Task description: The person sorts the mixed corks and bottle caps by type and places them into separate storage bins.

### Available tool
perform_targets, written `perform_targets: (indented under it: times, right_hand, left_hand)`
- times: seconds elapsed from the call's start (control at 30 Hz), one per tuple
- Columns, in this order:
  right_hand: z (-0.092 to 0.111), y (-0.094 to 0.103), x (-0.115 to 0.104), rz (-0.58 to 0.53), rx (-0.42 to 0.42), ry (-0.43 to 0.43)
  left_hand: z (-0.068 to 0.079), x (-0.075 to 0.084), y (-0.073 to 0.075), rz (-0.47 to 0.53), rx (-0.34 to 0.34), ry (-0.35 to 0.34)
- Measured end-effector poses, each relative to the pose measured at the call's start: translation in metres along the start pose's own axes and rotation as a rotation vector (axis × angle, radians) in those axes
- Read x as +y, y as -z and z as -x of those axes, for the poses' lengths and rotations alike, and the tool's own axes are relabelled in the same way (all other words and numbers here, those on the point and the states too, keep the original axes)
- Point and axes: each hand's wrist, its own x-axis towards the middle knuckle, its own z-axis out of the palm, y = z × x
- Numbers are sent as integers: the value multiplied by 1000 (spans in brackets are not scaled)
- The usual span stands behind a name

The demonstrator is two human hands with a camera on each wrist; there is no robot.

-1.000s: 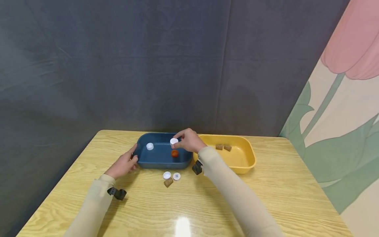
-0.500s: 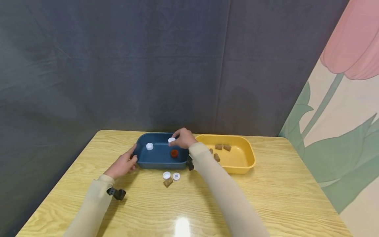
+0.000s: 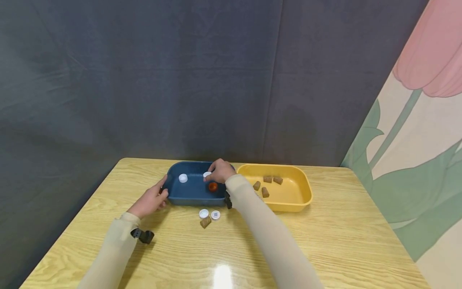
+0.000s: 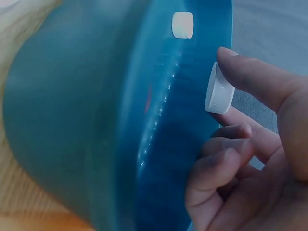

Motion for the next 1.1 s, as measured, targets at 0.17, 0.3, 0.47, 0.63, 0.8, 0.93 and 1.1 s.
perform_targets:
  times: [0.17, 0.3, 0.47, 0.63, 0.8, 0.93, 1.1]
  right_hand:
    - [0, -2, 0, 3, -15, -11]
    - [1, -2, 1, 10, -18, -7]
    - [1, 0, 4, 23, -14, 7]
    - [0, 0, 8, 4, -12, 2]
    - [4, 0, 10, -26, 0, 4]
    - [13, 0, 9, -40, 20, 79]
    - [33, -1, 8, -101, 24, 224]
  left_hand:
    - [-1, -2, -1, -2, 2, 2]
    - [-1, -2, -1, -2, 5, 5]
    - [0, 1, -1, -10, 9, 4]
    - [0, 0, -1, -9, 7, 0]
    - [0, 0, -2, -13, 9, 1]
    - [-1, 0, -2, -16, 9, 7]
    - [-1, 1, -1, -16, 13, 12]
